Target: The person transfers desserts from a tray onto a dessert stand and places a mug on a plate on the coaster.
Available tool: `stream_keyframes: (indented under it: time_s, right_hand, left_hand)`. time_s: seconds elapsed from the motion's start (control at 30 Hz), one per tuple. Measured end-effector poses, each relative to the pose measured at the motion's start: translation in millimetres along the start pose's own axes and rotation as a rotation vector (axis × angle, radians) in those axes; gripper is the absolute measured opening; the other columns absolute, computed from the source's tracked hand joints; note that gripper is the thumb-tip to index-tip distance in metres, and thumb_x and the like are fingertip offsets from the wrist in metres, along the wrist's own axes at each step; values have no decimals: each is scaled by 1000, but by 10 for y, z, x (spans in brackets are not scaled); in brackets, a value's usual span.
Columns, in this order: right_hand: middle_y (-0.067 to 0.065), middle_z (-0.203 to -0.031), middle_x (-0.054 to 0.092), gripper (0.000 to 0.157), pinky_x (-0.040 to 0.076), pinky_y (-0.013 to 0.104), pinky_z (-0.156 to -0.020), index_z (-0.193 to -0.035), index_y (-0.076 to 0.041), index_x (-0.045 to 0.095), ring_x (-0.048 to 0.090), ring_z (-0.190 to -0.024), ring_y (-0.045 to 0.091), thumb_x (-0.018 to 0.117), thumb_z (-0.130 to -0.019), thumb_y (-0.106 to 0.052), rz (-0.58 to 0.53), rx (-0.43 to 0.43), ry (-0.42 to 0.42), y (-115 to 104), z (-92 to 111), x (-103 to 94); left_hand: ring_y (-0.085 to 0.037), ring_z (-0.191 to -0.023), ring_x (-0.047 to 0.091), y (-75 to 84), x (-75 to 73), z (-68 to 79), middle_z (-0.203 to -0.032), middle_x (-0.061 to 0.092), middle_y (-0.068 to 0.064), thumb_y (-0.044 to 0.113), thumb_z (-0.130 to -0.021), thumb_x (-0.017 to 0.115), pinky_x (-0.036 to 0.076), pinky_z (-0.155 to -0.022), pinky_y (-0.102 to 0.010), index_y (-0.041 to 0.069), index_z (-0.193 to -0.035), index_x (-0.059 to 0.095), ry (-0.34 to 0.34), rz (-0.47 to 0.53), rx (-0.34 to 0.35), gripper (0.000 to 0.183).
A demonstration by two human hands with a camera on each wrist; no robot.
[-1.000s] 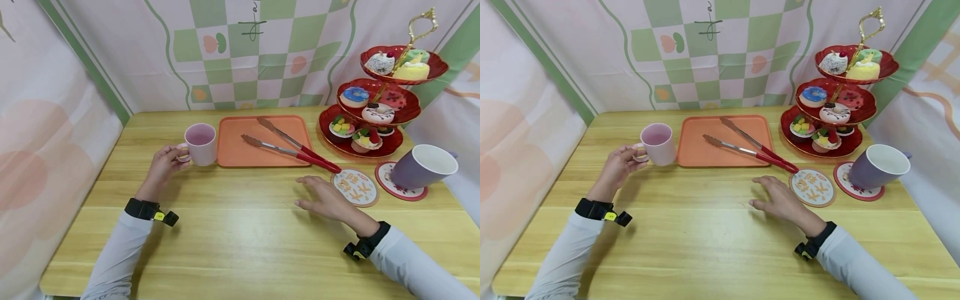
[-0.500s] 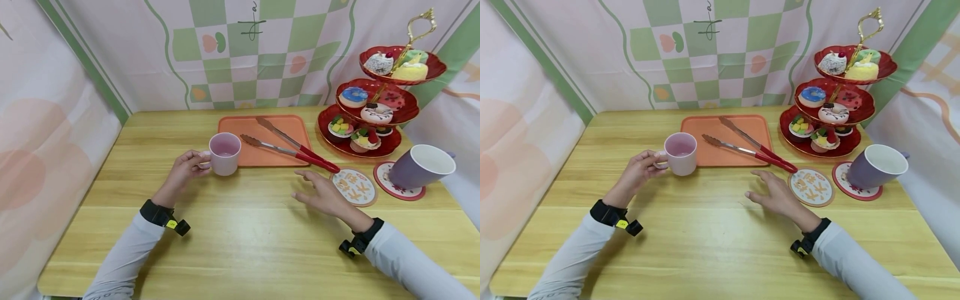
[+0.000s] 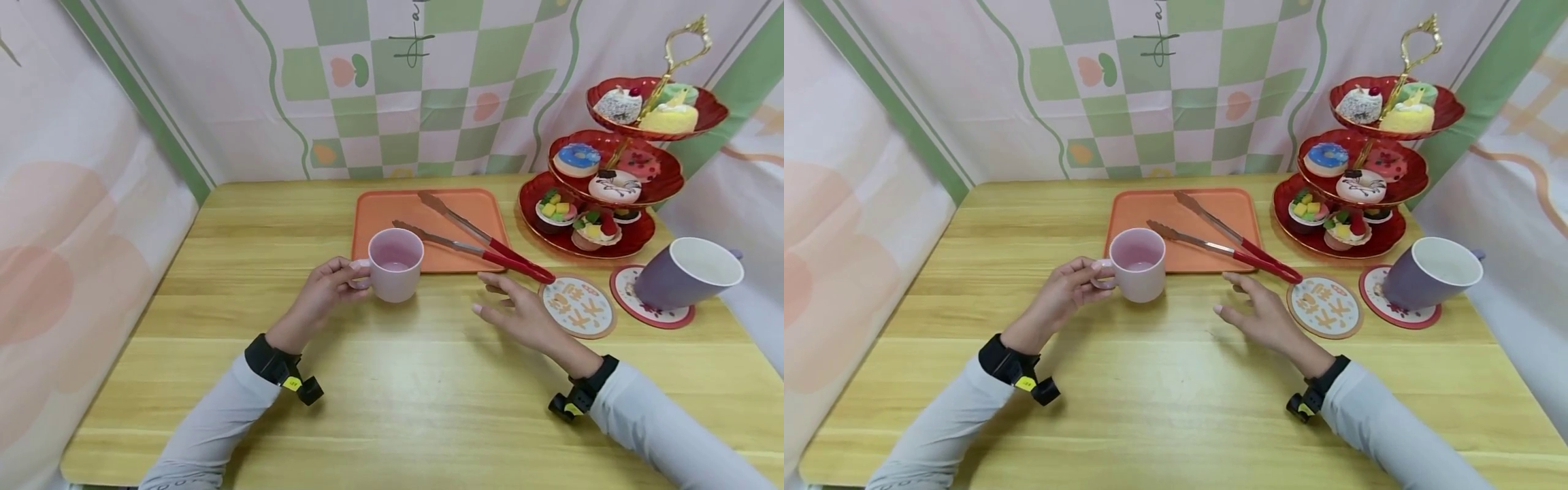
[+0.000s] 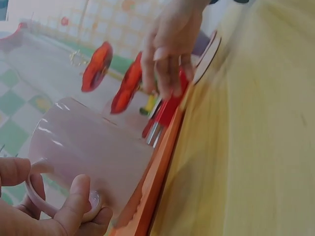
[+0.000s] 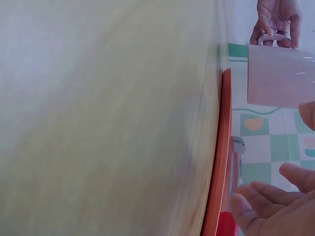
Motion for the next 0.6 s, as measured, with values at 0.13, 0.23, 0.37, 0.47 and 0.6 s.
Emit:
stream_keyframes:
  time_s: [0.13, 0.23, 0.37, 0.47, 0.6]
  right_hand:
    - [21, -136, 42, 60, 40, 52, -91, -139, -1, 37, 41, -122, 33, 63, -90, -24, -31, 6, 14, -11, -17, 24]
    - [20, -137, 42, 61, 40, 51, -92, -139, 0, 37, 40, -124, 33, 63, -90, -25, -35, 0, 31, -27, -39, 29]
    - [19, -137, 42, 62, 40, 50, -92, -140, -2, 37, 40, -124, 32, 65, -89, -22, -52, -21, 57, -61, -57, 40]
    - [18, -137, 43, 66, 40, 49, -93, -142, -4, 35, 40, -124, 31, 68, -87, -21, -73, -28, 65, -81, -75, 52]
    - [16, -136, 44, 73, 40, 49, -92, -143, -6, 33, 41, -123, 30, 72, -83, -21, -117, -36, 63, -99, -105, 76]
  left_hand:
    - [-23, -84, 62, -37, 131, 8, -97, 65, -14, 3, -94, 51, 52, -78, -36, 2, -89, 56, -20, 13, -2, 8]
    - [-23, -85, 62, -82, 228, 2, -97, 64, -13, 3, -94, 51, 51, -79, -36, 2, -89, 56, -47, 19, -3, 7]
    - [-23, -85, 61, -158, 355, -1, -99, 64, -13, 4, -94, 51, 51, -79, -35, 3, -87, 56, -93, 8, -11, 9]
    - [-22, -84, 61, -202, 448, 2, -100, 64, -13, 4, -94, 51, 51, -78, -34, 5, -84, 56, -115, 3, -18, 11]
    - [-22, -84, 62, -260, 555, -4, -102, 63, -13, 3, -95, 48, 51, -79, -35, 5, -82, 54, -128, 10, -44, 15]
Point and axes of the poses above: each hand's wrist, its own z-axis away from the middle knuckle, its own x-axis out of the palm, y = z × x, the point moved 8 cm from there along -z, towards the middle knuckle
